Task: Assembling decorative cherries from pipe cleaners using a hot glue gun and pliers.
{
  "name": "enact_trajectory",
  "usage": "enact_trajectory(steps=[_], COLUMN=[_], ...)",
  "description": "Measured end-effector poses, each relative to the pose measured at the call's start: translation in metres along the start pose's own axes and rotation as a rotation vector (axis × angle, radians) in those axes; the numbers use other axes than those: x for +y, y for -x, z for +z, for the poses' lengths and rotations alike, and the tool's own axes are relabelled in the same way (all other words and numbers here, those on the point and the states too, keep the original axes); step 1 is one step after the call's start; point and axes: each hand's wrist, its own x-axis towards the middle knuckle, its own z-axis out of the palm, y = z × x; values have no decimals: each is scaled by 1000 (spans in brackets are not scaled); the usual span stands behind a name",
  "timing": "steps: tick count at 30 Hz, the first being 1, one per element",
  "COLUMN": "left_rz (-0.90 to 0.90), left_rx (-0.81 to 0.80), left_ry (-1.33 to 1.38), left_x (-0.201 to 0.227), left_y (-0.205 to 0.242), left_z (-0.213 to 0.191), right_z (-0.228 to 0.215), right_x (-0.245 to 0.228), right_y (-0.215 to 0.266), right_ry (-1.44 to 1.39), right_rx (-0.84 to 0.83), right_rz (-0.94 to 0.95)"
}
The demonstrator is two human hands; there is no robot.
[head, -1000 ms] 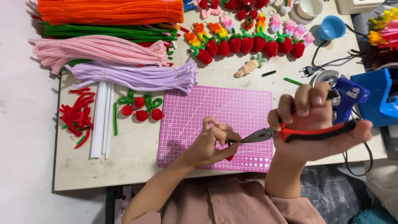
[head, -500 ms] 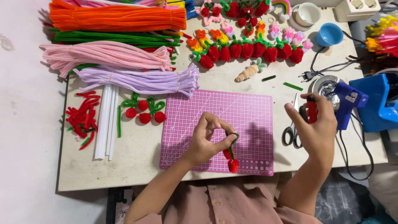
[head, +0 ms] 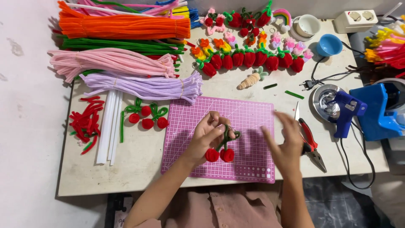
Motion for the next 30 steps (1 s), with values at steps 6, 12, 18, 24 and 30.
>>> enact_trajectory(steps=[6, 12, 18, 24, 30], left_rz=[-151, -183, -140, -126, 127], left_rx=[96, 195, 190, 163, 280], left_ry=[-4, -108, -332, -535, -735], left_x=[7, 7, 3, -1, -5], left_y=[-3, -5, -9, -8, -7], left_z=[-1, -6, -11, -11, -6], right_z=[35, 31, 31, 22, 29], right_x=[-44, -44, -30, -39, -45], right_y=[-12, -37, -45, -65, -72], right_ry=[-493, -671, -514, -388, -318], right_rx=[-230, -412, -410, -488, -453], right_rz=[176, 369, 272, 177, 235])
